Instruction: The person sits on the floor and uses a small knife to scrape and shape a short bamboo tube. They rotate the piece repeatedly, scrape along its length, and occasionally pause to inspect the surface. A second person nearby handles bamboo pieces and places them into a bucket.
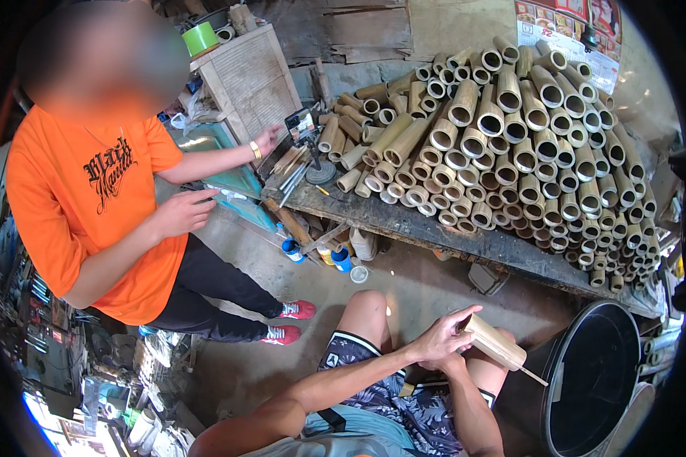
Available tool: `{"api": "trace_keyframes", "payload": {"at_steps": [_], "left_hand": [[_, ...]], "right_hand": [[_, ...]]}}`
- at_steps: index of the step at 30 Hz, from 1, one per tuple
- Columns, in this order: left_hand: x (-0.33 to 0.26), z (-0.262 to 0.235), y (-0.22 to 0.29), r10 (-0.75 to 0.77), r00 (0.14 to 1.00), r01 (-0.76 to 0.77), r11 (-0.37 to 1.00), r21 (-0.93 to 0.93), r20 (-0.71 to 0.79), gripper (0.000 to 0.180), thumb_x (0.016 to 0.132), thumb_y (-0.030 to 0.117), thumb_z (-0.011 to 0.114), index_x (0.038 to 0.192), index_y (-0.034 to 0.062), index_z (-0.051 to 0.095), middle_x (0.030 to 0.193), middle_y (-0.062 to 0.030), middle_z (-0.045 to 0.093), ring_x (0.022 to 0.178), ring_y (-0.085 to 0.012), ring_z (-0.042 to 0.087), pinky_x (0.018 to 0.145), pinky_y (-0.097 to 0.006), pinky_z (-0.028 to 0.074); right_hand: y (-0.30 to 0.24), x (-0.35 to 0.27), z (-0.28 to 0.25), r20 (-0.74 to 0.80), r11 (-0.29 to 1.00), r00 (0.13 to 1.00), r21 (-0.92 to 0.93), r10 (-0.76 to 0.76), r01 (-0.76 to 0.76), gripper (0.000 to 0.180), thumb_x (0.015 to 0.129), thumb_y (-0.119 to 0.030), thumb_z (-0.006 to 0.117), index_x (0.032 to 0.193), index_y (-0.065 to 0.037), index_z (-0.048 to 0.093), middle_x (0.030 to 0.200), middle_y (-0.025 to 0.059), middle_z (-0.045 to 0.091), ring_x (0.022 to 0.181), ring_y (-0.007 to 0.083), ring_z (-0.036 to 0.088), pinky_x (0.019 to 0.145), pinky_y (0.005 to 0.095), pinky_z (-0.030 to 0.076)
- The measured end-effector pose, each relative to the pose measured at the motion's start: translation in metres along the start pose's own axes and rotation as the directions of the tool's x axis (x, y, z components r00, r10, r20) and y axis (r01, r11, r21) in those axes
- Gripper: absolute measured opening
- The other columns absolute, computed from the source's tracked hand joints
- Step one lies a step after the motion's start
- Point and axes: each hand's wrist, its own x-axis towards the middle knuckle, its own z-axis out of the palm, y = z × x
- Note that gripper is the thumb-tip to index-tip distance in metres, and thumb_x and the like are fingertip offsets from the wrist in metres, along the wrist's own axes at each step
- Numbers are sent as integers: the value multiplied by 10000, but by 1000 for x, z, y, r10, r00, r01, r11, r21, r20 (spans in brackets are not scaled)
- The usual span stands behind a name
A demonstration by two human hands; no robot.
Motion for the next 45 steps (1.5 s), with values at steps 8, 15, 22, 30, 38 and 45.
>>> {"api": "trace_keyframes", "payload": {"at_steps": [8, 15, 22, 30, 38, 45], "left_hand": [[-1, -3, 1, -20, 1000, 19, 999, 44, 24, 688, 1005, -8, 588, 1628, 36, 299, 1133, -76, 622, 898, -94, 625, 848, -268, 575], [5, -13, 3, -88, 995, 90, 995, -40, 47, 687, 1018, 80, 623, 1627, 49, 307, 1172, -74, 636, 895, -103, 641, 822, -282, 589], [8, -15, -13, -119, 990, 116, 992, 47, 81, 670, 1044, 101, 590, 1632, 29, 276, 1221, -123, 653, 921, -125, 680, 810, -287, 603], [6, -12, -1, -121, 991, 122, 993, -8, 65, 671, 1045, 143, 605, 1640, 93, 298, 1299, -93, 638, 982, -130, 661, 853, -295, 600], [4, -7, -2, -104, 993, 104, 995, 5, 56, 692, 1046, 167, 607, 1645, 83, 271, 1301, -94, 633, 939, -136, 663, 837, -295, 600], [4, -8, -3, -106, 993, 105, 994, 13, 56, 683, 1049, 146, 595, 1646, 87, 268, 1321, -107, 627, 953, -154, 662, 833, -304, 605]], "right_hand": [[-5, -4, -9, 5, 991, 995, 93, -101, 100, 315, 872, -276, 722, 1150, -130, 749, 1091, 167, 737, 1081, 351, 662, 961, 484, 494], [-84, -74, -99, 212, 719, 692, 315, -690, 620, 275, 978, -234, 617, 1046, 13, 717, 957, 165, 745, 910, 355, 703, 886, 432, 560], [-138, -174, -274, -928, -102, 358, 368, -102, 924, 447, 934, -120, 609, 1379, -81, 577, 776, 102, 664, 566, 165, 579, 570, 353, 496], [-158, -197, -333, -895, -346, -239, -104, -376, 933, 855, 882, -13, 586, 1661, -146, 258, 583, 42, 630, 373, 85, 470, 415, 251, 433], [-160, -197, -318, -936, -363, -217, -107, -277, 926, 881, 867, 10, 615, 1661, -130, 259, 563, 70, 609, 354, 99, 427, 401, 266, 386], [-159, -198, -312, -949, -360, -200, -103, -243, 927, 887, 872, 0, 638, 1661, -136, 257, 577, 80, 628, 356, 102, 453, 400, 269, 384]]}}
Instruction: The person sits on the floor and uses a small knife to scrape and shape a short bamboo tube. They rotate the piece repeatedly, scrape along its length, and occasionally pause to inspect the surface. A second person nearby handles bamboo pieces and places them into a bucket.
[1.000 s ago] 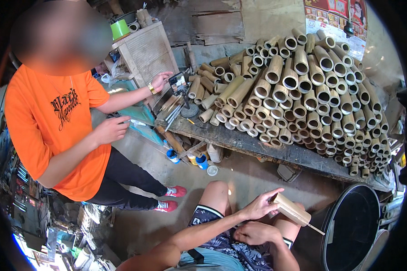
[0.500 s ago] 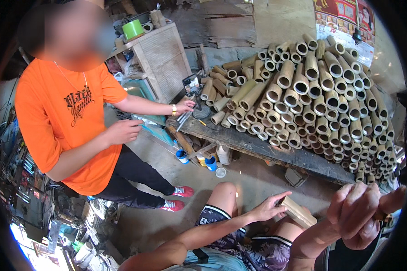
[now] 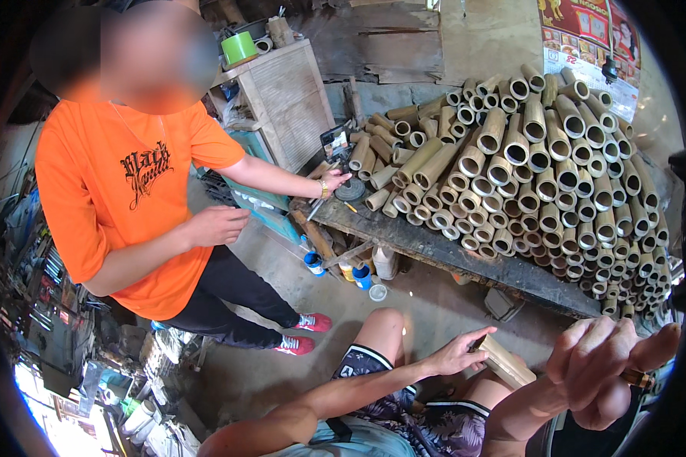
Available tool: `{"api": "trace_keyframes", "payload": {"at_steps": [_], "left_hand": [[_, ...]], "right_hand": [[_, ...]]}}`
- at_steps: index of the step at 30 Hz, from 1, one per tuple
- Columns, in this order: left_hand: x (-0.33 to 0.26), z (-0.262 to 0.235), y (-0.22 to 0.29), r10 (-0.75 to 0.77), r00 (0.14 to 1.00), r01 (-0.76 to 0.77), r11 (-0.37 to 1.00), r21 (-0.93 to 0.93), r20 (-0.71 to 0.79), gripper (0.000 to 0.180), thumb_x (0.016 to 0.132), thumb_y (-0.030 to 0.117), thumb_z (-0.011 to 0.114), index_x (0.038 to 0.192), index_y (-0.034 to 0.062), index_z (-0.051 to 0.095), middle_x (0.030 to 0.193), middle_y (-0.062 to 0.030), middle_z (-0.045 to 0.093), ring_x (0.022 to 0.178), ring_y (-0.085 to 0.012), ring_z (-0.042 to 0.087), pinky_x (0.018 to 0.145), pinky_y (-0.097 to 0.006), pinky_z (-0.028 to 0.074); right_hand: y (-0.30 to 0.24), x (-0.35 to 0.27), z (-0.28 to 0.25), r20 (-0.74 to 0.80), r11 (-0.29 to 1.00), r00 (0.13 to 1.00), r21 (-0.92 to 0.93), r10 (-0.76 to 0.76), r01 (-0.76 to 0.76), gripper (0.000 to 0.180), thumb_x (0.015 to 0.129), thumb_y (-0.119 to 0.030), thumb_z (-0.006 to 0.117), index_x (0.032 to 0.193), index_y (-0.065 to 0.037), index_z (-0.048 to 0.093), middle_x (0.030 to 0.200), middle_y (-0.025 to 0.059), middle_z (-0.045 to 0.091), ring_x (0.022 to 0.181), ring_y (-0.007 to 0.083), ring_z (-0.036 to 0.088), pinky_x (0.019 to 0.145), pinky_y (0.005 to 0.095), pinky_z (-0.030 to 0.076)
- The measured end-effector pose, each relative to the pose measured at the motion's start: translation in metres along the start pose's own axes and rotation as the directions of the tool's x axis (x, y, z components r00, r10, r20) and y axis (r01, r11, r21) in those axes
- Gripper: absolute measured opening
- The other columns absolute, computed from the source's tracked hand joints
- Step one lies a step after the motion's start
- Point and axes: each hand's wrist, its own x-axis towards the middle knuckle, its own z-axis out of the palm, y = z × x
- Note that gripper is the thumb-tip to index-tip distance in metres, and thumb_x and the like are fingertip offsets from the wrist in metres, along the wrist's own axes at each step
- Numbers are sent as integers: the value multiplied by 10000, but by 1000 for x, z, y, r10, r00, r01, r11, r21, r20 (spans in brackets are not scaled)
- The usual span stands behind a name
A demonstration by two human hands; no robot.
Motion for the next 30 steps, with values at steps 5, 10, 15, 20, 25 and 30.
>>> {"api": "trace_keyframes", "payload": {"at_steps": [5, 10, 15, 20, 25, 30], "left_hand": [[2, 0, -1, -4, 1000, 4, 1000, -2, 9, 681, 1048, 137, 593, 1645, 89, 270, 1318, -109, 630, 952, -153, 662, 833, -306, 607], [1, 2, 0, -3, 1000, 2, 999, -43, -22, 675, 1034, 117, 604, 1632, 65, 296, 1264, -119, 613, 873, -135, 659, 775, -275, 603], [2, 2, 1, 12, 999, -13, 1000, -24, -30, 685, 1033, 115, 603, 1637, 67, 282, 1284, -128, 615, 877, -141, 668, 776, -276, 605], [1, 1, 1, -7, 1000, 7, 999, -35, -8, 691, 1033, 111, 600, 1640, 70, 273, 1320, -133, 603, 892, -140, 669, 775, -275, 604], [2, 1, 2, -21, 1000, 20, 999, -44, -13, 690, 1030, 102, 601, 1639, 71, 278, 1338, -131, 586, 899, -140, 663, 777, -281, 605], [1, -1, 2, -11, 1000, 11, 1000, 2, -4, 689, 1051, 141, 603, 1650, 107, 265, 1312, -107, 630, 955, -138, 661, 831, -285, 597]], "right_hand": [[-5, 3, 2, 25, 999, 1000, -54, 3, -1, 861, 875, 10, 638, 1636, -109, 254, 563, 69, 624, 344, 96, 450, 389, 244, 392], [-6, 3, -5, 44, 997, 998, -62, -48, 51, 740, 883, 25, 629, 1550, -56, 321, 555, 58, 624, 334, 82, 443, 371, 221, 390], [-3, -3, -5, 48, 996, 996, -51, -76, 78, 738, 885, 25, 623, 1552, -48, 316, 552, 56, 622, 333, 75, 440, 364, 219, 391], [1, 1, 1, 77, 996, 994, -37, -80, 83, 751, 888, 24, 617, 1567, -47, 303, 549, 55, 618, 333, 70, 437, 361, 219, 394], [3, 6, 6, 88, 995, 992, -25, -90, 93, 769, 892, 24, 610, 1585, -47, 284, 546, 54, 616, 334, 66, 435, 359, 219, 397], [2, 5, 5, 77, 995, 992, -28, -97, 99, 787, 901, 19, 608, 1604, -41, 259, 551, 54, 624, 335, 67, 436, 362, 217, 402]]}}
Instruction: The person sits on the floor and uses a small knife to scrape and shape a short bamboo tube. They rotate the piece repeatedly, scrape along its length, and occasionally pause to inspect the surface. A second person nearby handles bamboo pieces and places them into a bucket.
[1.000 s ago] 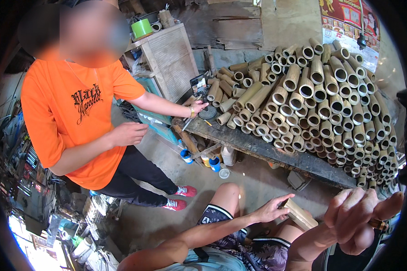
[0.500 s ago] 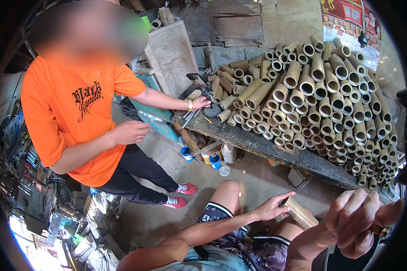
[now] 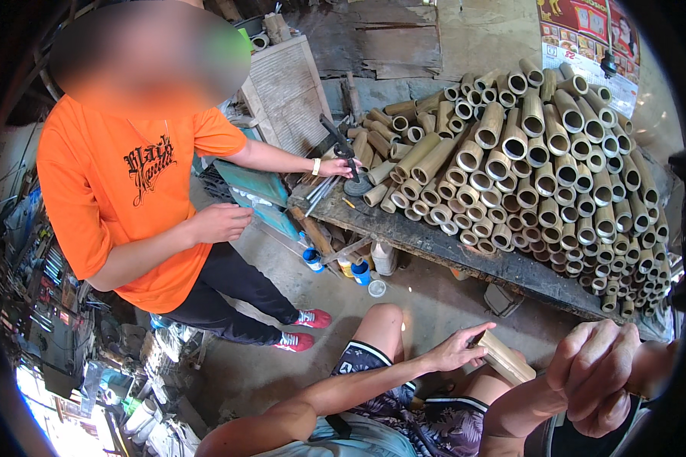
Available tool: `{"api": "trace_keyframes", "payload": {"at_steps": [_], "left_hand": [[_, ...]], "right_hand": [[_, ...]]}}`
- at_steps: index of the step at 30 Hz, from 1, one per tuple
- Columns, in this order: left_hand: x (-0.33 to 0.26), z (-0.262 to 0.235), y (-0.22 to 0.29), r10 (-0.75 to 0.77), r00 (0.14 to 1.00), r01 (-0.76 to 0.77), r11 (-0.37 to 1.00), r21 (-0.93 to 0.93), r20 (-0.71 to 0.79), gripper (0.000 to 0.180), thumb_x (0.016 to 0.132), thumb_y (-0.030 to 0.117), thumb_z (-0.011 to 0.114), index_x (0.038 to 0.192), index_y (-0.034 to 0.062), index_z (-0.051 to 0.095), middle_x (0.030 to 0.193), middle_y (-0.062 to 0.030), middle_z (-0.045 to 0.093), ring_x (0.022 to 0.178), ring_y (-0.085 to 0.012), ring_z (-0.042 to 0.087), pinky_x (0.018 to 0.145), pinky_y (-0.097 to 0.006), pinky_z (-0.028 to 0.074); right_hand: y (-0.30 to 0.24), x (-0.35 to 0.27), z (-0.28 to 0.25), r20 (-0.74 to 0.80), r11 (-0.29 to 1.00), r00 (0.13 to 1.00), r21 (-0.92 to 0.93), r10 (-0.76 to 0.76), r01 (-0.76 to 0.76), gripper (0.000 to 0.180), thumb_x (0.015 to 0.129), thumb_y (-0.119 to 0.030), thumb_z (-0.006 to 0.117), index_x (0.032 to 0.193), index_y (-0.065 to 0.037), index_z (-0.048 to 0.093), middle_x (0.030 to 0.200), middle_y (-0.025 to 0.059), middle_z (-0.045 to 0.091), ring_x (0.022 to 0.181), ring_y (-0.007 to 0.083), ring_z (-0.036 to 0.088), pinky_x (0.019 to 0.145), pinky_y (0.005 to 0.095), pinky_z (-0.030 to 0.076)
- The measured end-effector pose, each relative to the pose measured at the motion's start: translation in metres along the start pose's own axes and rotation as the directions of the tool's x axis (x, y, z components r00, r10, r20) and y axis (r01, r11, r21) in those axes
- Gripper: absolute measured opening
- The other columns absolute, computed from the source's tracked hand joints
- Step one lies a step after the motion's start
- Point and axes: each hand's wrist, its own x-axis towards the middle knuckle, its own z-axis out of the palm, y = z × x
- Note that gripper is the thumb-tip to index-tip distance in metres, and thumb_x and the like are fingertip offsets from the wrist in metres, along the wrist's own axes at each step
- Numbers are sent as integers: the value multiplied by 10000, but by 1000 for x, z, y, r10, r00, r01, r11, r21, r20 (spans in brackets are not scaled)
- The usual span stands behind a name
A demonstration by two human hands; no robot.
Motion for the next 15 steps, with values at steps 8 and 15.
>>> {"api": "trace_keyframes", "payload": {"at_steps": [8, 15], "left_hand": [[0, 0, -2, -9, 1000, 9, 1000, 1, 0, 695, 1050, 155, 607, 1650, 96, 261, 1294, -107, 649, 949, -140, 666, 835, -285, 596], [0, 1, 0, -14, 1000, 14, 1000, 0, -3, 698, 1048, 155, 605, 1652, 105, 260, 1287, -102, 655, 934, -140, 671, 835, -290, 598]], "right_hand": [[0, 9, 4, 60, 1000, 998, 5, 19, -20, 785, 897, 18, 630, 1595, -41, 276, 552, 55, 629, 338, 72, 446, 371, 224, 406], [4, 34, 8, 173, 999, 984, -2, 42, -42, 766, 853, 36, 663, 1540, -47, 334, 551, 55, 632, 342, 74, 481, 373, 214, 407]]}}
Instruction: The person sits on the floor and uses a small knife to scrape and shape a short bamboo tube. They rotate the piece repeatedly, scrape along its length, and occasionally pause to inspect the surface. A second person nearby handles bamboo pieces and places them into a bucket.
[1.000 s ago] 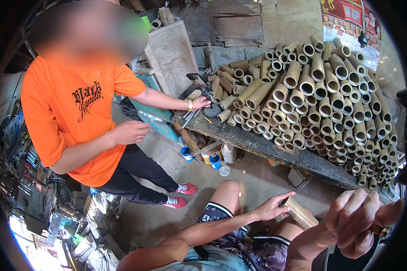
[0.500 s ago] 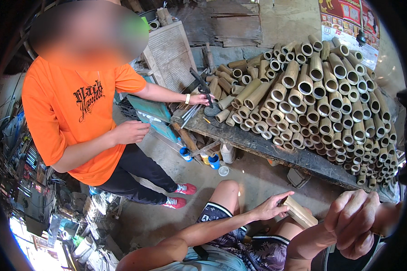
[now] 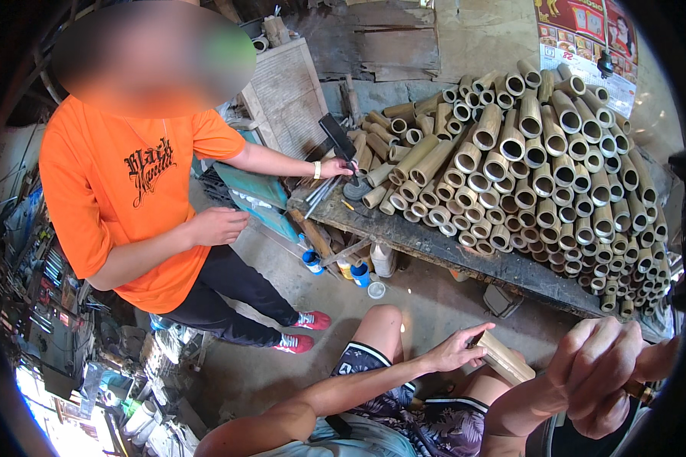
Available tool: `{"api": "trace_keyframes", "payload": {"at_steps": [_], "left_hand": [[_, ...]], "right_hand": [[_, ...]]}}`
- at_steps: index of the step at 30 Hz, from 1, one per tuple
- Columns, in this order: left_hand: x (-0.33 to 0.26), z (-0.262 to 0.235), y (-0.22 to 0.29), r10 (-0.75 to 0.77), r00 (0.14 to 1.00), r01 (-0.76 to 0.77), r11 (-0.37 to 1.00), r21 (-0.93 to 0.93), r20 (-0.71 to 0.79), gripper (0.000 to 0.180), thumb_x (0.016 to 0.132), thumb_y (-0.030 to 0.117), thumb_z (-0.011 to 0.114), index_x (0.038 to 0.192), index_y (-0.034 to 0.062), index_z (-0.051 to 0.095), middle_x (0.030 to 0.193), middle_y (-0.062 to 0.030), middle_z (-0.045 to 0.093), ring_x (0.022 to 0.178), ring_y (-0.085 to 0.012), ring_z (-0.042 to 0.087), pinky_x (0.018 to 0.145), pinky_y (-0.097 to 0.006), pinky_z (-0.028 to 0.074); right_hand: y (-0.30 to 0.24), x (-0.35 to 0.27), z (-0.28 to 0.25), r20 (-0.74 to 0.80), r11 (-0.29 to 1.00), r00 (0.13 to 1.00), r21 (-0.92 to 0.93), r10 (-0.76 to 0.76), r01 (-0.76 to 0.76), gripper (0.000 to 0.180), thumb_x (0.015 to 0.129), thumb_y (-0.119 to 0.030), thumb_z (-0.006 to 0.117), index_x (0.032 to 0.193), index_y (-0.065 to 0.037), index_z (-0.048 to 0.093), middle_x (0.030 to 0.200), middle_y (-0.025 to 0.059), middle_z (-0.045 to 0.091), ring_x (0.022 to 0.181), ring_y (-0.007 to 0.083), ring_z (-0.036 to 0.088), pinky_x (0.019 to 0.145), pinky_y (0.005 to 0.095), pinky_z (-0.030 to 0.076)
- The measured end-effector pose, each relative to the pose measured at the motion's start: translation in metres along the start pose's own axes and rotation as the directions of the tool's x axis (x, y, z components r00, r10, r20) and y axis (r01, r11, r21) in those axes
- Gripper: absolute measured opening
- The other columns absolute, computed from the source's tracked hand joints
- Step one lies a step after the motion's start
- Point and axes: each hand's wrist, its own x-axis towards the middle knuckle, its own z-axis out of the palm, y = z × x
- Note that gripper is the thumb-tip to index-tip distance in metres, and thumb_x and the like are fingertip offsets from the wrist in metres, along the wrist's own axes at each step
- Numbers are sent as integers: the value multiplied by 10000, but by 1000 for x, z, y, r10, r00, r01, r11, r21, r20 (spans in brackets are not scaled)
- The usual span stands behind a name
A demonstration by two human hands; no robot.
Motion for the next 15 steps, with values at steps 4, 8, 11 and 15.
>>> {"api": "trace_keyframes", "payload": {"at_steps": [4, 8, 11, 15], "left_hand": [[-1, 1, 2, -1, 1000, 1, 1000, -6, -2, 699, 1045, 154, 608, 1652, 107, 263, 1283, -98, 657, 931, -137, 671, 833, -293, 599], [0, 1, 2, 2, 1000, -2, 1000, 3, -2, 702, 1045, 158, 612, 1652, 107, 264, 1303, -100, 644, 932, -135, 669, 834, -291, 600], [0, 1, 1, 11, 1000, -11, 1000, 4, -10, 704, 1045, 161, 614, 1652, 100, 262, 1316, -103, 633, 934, -135, 670, 835, -289, 601], [0, 1, 0, 9, 1000, -8, 1000, 5, -7, 705, 1045, 160, 615, 1650, 91, 260, 1320, -106, 629, 935, -137, 672, 835, -288, 603]], "right_hand": [[-10, -16, -15, 111, 999, 993, -12, 42, -41, 780, 838, 31, 666, 1544, -48, 345, 556, 53, 636, 342, 75, 491, 372, 209, 408], [-21, -37, -18, -183, 996, 982, -86, -37, 21, 844, 844, 15, 656, 1606, -51, 298, 563, 52, 642, 344, 77, 495, 378, 212, 414], [-23, -42, -19, -185, 995, 982, -92, -39, 23, 883, 848, 8, 652, 1634, -62, 255, 569, 51, 646, 346, 78, 496, 382, 215, 417], [-23, -43, -21, -144, 997, 989, -80, -19, 7, 918, 856, -2, 642, 1661, -76, 207, 561, 49, 642, 349, 77, 496, 387, 222, 420]]}}
